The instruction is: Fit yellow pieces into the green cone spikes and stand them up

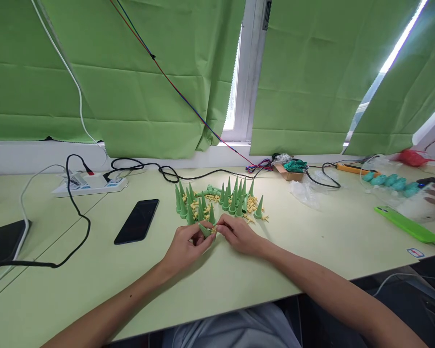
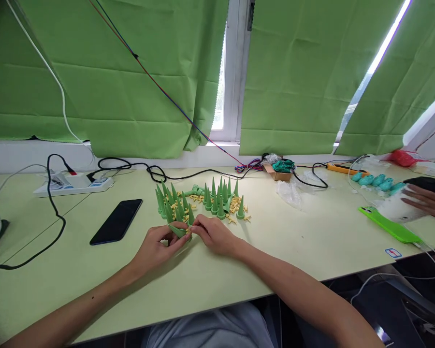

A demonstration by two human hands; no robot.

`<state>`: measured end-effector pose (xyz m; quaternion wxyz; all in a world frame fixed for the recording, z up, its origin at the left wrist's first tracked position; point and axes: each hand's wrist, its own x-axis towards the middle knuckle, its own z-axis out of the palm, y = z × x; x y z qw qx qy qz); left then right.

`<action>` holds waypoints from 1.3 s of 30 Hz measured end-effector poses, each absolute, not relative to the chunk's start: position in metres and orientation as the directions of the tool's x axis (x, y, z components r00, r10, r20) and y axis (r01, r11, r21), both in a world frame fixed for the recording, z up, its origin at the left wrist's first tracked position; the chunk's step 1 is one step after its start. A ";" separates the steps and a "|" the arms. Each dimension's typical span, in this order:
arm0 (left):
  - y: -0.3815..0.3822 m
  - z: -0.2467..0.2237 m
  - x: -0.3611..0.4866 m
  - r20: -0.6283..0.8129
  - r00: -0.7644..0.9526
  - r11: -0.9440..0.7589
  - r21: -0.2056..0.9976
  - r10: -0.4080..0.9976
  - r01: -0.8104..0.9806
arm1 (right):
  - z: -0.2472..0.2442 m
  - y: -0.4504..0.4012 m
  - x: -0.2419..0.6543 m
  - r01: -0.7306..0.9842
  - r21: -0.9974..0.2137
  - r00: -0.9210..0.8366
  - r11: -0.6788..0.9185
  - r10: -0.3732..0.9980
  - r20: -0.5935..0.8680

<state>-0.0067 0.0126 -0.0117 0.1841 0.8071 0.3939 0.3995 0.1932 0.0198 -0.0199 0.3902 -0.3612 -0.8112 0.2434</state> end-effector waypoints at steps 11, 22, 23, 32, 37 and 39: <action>0.010 -0.015 -0.008 0.587 0.423 -0.723 0.529 0.690 0.445 | -0.020 0.018 0.194 0.418 -0.639 -0.463 0.646 0.757 0.462; 0.011 -0.018 -0.012 0.658 0.552 -0.847 0.283 0.512 0.450 | -0.021 0.017 0.194 0.428 -0.631 -0.471 0.647 0.755 0.456; 0.012 -0.018 -0.013 0.662 0.563 -0.855 0.255 0.495 0.451 | -0.021 0.017 0.194 0.427 -0.631 -0.471 0.648 0.755 0.456; 0.011 -0.018 -0.012 0.679 0.551 -0.862 0.265 0.485 0.432 | -0.023 0.017 0.194 0.398 -0.616 -0.485 0.680 0.726 0.487; 0.009 -0.015 -0.010 0.674 0.530 -0.851 0.325 0.514 0.412 | -0.023 0.016 0.194 0.409 -0.615 -0.480 0.674 0.732 0.483; 0.009 -0.015 -0.010 0.673 0.539 -0.856 0.322 0.507 0.404 | -0.023 0.017 0.194 0.412 -0.614 -0.481 0.674 0.733 0.482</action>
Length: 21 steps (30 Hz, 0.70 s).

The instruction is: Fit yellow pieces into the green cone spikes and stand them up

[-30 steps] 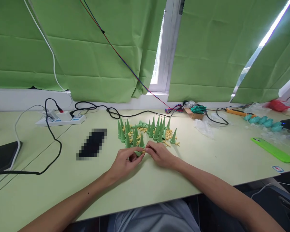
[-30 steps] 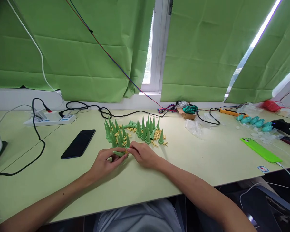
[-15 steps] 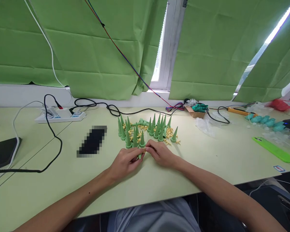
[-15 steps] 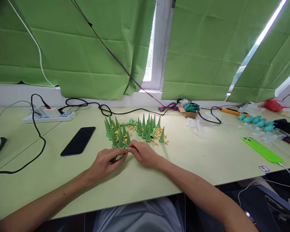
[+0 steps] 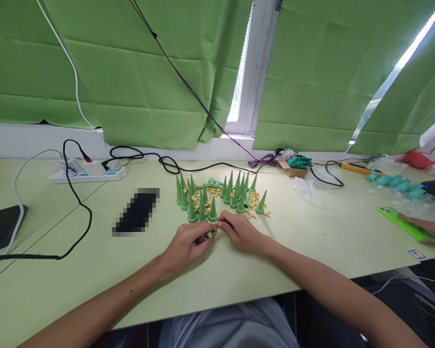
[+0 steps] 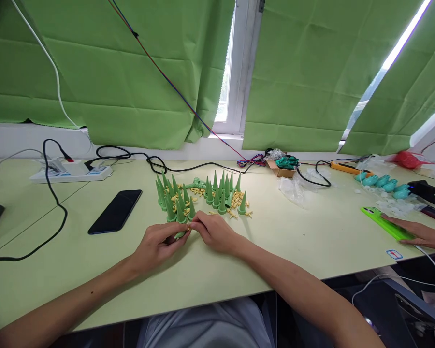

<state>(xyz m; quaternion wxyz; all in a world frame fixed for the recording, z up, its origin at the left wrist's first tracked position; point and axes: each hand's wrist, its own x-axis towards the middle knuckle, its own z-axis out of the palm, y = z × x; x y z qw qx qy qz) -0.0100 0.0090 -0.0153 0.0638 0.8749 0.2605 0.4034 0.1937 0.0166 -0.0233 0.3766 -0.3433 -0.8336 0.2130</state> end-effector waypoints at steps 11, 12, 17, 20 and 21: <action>0.010 -0.017 -0.011 0.702 0.554 -0.893 0.304 0.446 0.333 | -0.023 0.016 0.194 0.409 -0.606 -0.480 0.682 0.726 0.492; 0.011 -0.017 -0.011 0.702 0.557 -0.894 0.304 0.444 0.329 | -0.023 0.016 0.194 0.411 -0.606 -0.481 0.681 0.727 0.491; 0.012 -0.018 -0.010 0.700 0.561 -0.894 0.296 0.442 0.335 | -0.021 0.015 0.194 0.417 -0.600 -0.482 0.683 0.726 0.491; 0.012 -0.019 -0.011 0.685 0.570 -0.889 0.298 0.453 0.348 | -0.021 0.015 0.194 0.416 -0.599 -0.481 0.685 0.724 0.494; 0.012 -0.019 -0.011 0.682 0.573 -0.888 0.298 0.455 0.351 | -0.021 0.015 0.194 0.416 -0.599 -0.481 0.684 0.725 0.493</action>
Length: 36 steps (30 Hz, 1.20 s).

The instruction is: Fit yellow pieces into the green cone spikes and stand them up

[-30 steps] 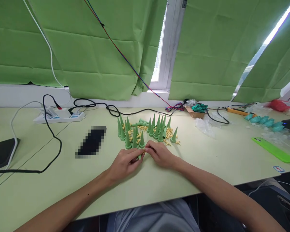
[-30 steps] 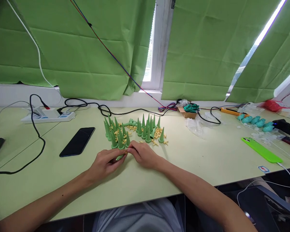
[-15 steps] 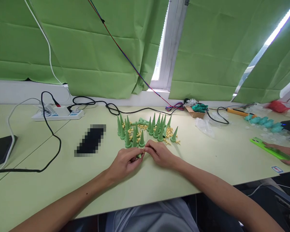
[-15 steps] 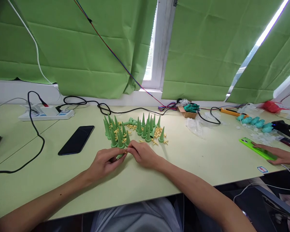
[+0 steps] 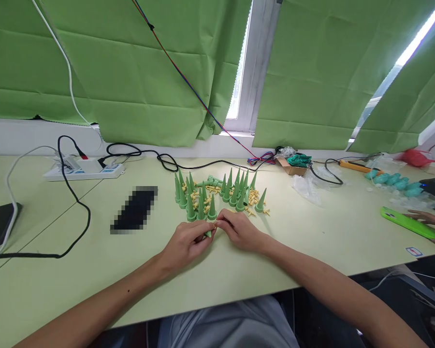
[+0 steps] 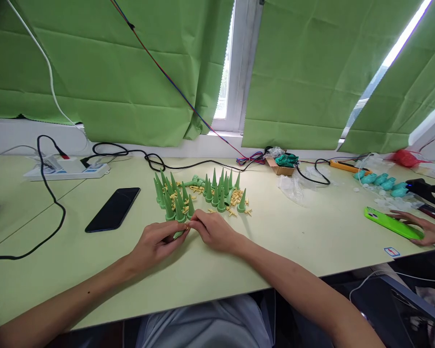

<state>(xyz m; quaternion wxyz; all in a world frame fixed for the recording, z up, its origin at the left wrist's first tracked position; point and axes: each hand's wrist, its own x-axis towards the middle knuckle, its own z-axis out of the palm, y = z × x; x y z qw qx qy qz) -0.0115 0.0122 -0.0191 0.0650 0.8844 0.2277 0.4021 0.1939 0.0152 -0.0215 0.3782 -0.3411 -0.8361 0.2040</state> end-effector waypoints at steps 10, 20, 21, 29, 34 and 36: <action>0.011 -0.021 -0.014 0.660 0.597 -0.888 0.300 0.457 0.348 | -0.022 0.015 0.192 0.448 -0.596 -0.481 0.667 0.741 0.468; 0.012 -0.019 -0.013 0.619 0.638 -0.889 0.297 0.457 0.349 | -0.022 0.012 0.191 0.526 -0.545 -0.471 0.653 0.757 0.452; 0.011 -0.018 -0.014 0.617 0.642 -0.890 0.295 0.454 0.346 | -0.021 0.012 0.190 0.531 -0.540 -0.470 0.653 0.757 0.454; 0.009 -0.015 -0.014 0.614 0.667 -0.905 0.253 0.423 0.341 | -0.022 0.011 0.189 0.577 -0.501 -0.478 0.646 0.764 0.434; 0.010 -0.016 -0.015 0.621 0.686 -0.919 0.170 0.381 0.356 | -0.022 0.010 0.187 0.589 -0.494 -0.491 0.640 0.769 0.410; 0.010 -0.016 -0.015 0.617 0.697 -0.923 0.145 0.365 0.355 | -0.022 0.011 0.187 0.591 -0.495 -0.496 0.637 0.771 0.400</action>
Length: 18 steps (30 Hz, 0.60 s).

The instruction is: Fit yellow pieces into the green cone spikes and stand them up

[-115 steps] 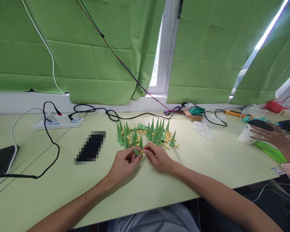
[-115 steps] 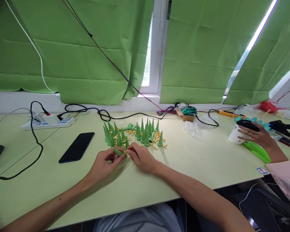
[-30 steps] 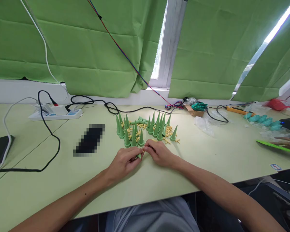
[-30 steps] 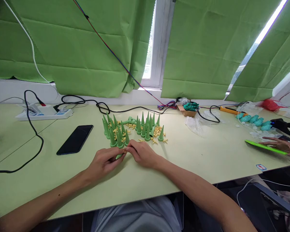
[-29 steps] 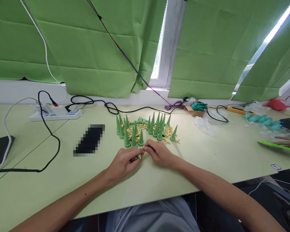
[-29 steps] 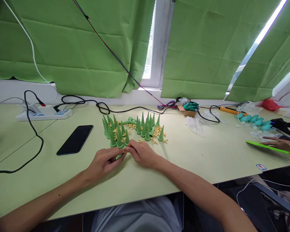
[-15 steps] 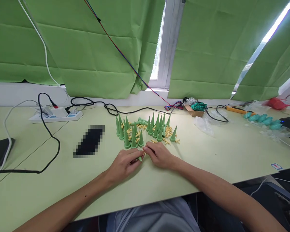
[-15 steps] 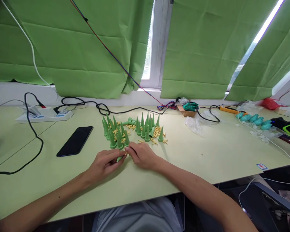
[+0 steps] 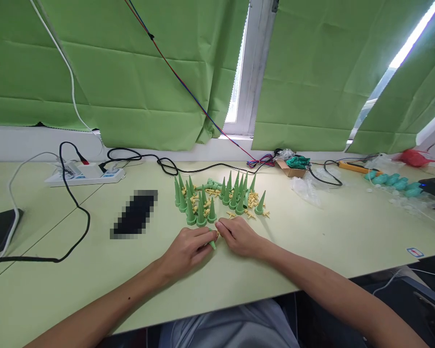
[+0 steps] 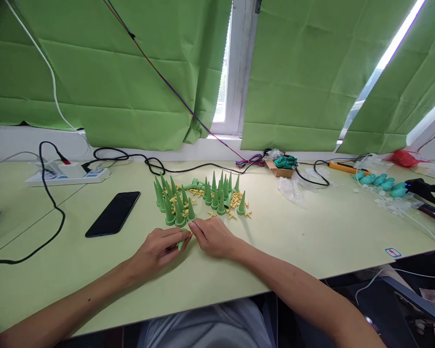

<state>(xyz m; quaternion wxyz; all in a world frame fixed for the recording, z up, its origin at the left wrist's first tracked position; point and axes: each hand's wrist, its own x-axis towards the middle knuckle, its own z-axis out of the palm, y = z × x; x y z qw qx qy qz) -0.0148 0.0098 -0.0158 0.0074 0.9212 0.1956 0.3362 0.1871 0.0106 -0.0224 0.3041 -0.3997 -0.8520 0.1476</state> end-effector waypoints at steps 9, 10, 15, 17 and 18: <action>0.008 -0.013 -0.014 0.596 0.719 -0.927 0.128 0.356 0.353 | -0.025 0.012 0.187 0.589 -0.496 -0.513 0.638 0.769 0.381; 0.009 -0.013 -0.014 0.596 0.720 -0.927 0.125 0.356 0.355 | -0.025 0.012 0.187 0.590 -0.497 -0.514 0.636 0.771 0.377; 0.009 -0.015 -0.013 0.601 0.723 -0.930 0.105 0.342 0.353 | -0.024 0.012 0.185 0.605 -0.510 -0.511 0.611 0.790 0.339; 0.009 -0.016 -0.013 0.607 0.722 -0.931 0.092 0.333 0.353 | -0.025 0.012 0.185 0.611 -0.508 -0.511 0.607 0.793 0.332; 0.009 -0.016 -0.013 0.608 0.721 -0.931 0.085 0.331 0.356 | -0.026 0.012 0.185 0.612 -0.509 -0.511 0.606 0.793 0.331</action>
